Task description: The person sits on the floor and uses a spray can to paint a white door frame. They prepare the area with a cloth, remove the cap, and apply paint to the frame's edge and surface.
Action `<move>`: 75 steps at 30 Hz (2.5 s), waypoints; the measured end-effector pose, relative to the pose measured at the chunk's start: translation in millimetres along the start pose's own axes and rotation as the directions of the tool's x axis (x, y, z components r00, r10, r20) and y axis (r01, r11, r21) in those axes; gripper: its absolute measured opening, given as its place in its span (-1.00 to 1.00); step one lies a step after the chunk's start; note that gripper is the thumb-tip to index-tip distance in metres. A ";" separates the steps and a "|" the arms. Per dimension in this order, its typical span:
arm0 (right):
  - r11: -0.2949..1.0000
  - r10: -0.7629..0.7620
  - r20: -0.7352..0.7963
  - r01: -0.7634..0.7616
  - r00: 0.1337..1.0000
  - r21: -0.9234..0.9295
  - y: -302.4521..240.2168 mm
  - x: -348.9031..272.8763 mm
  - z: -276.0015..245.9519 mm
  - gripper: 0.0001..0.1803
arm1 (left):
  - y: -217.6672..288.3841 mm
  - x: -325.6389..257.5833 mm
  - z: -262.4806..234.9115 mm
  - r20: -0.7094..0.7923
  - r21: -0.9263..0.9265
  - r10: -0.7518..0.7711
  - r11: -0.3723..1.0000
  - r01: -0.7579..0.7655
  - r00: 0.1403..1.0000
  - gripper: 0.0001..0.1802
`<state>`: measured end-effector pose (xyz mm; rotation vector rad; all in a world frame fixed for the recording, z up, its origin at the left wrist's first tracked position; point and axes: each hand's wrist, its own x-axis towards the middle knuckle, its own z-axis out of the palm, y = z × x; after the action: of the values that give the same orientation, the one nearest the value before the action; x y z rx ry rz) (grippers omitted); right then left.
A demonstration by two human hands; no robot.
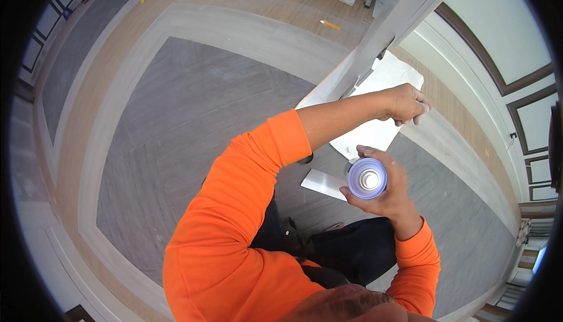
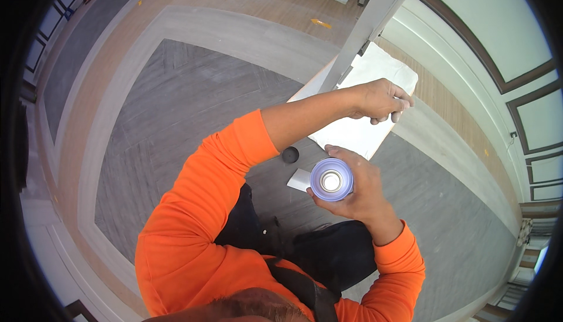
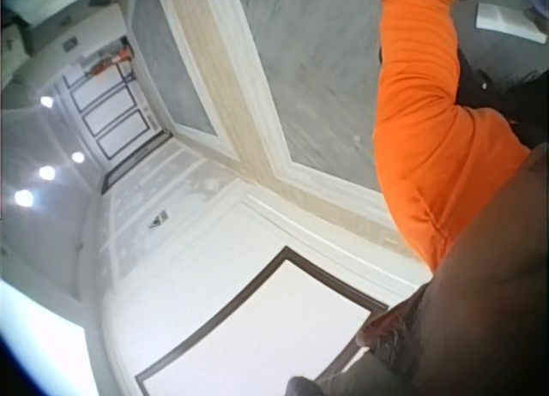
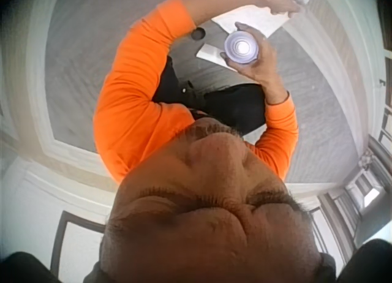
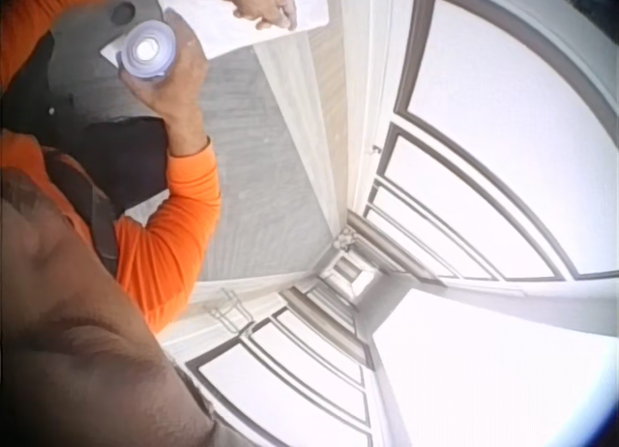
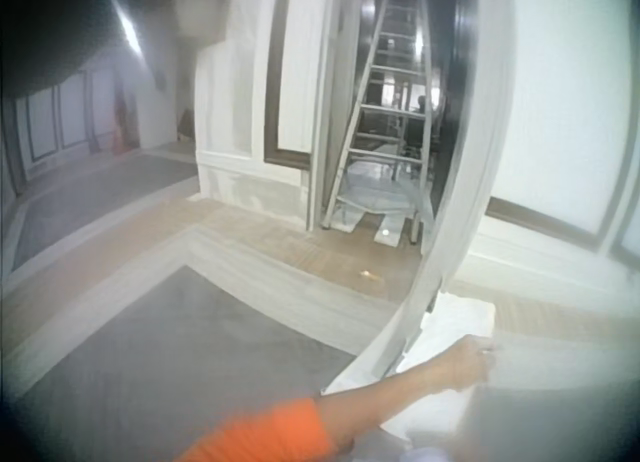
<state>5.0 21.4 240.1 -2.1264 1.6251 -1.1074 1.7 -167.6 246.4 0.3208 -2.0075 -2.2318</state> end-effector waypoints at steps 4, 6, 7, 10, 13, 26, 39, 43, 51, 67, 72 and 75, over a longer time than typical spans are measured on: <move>1.000 0.006 0.016 -0.006 1.000 0.008 -1.1 -0.5 1.8 -0.19 | -3.0 4.1 -1.5 0.033 -0.294 -0.011 0.956 0.020 0.999 -0.52; 1.000 0.009 0.017 -0.009 1.000 -0.001 -1.9 0.4 2.6 -0.20 | -2.8 5.5 -3.9 0.035 -0.438 -0.027 0.898 0.039 0.999 -0.51; 1.000 0.010 0.017 -0.010 1.000 -0.006 -2.6 0.8 2.9 -0.20 | -2.1 5.9 -5.2 0.037 -0.506 -0.033 0.861 0.047 0.999 -0.50; 1.000 0.026 0.010 -0.026 1.000 0.002 0.6 -2.6 4.9 -0.20 | 0.2 6.8 -8.4 0.002 -0.635 -0.010 0.773 0.009 1.000 -0.49; 1.000 -0.002 0.023 0.002 1.000 -0.002 3.4 -2.8 4.3 -0.14 | 3.7 5.9 -15.9 -0.014 -0.679 0.022 0.734 -0.025 1.000 -0.49; 0.991 0.086 -0.168 -0.066 0.982 0.120 25.1 -11.3 11.4 -0.11 | 17.5 -3.7 -38.9 -0.305 -0.869 0.168 0.353 -0.346 0.938 -0.78; 0.719 0.592 -0.256 -0.356 0.764 0.597 33.2 -3.3 10.2 -0.20 | 5.5 -0.2 -47.0 -0.535 0.366 0.763 0.596 -0.715 0.362 -0.79; 0.711 0.600 -0.240 -0.372 0.763 0.597 36.4 -5.6 9.9 -0.20 | 9.5 -3.6 -36.5 -0.480 0.516 0.821 0.549 -0.658 0.308 -0.81; 0.760 0.564 -0.258 -0.371 0.784 0.533 38.2 -5.7 13.0 -0.15 | 3.1 -7.7 -47.7 -0.108 0.875 0.868 0.315 -0.369 0.485 -0.74; 0.983 0.134 0.092 -0.144 0.987 0.110 45.0 1.7 4.3 -0.18 | -20.2 14.8 -39.1 0.201 0.963 0.370 0.093 -0.251 0.907 -0.61; 0.992 0.110 0.305 -0.087 0.946 -0.090 56.2 -7.4 43.3 -0.27 | -30.4 0.2 -48.8 0.144 0.965 0.416 0.144 -0.221 0.898 -0.60; 0.977 0.125 0.336 -0.057 0.934 -0.203 56.2 -8.8 51.2 -0.31 | -18.8 -6.4 -45.4 0.089 0.973 0.421 0.158 -0.170 0.903 -0.60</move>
<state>-1.0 -2.8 167.8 -2.1805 1.6900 -0.5242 19.6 -207.9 223.8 0.1762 -2.7267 -0.3451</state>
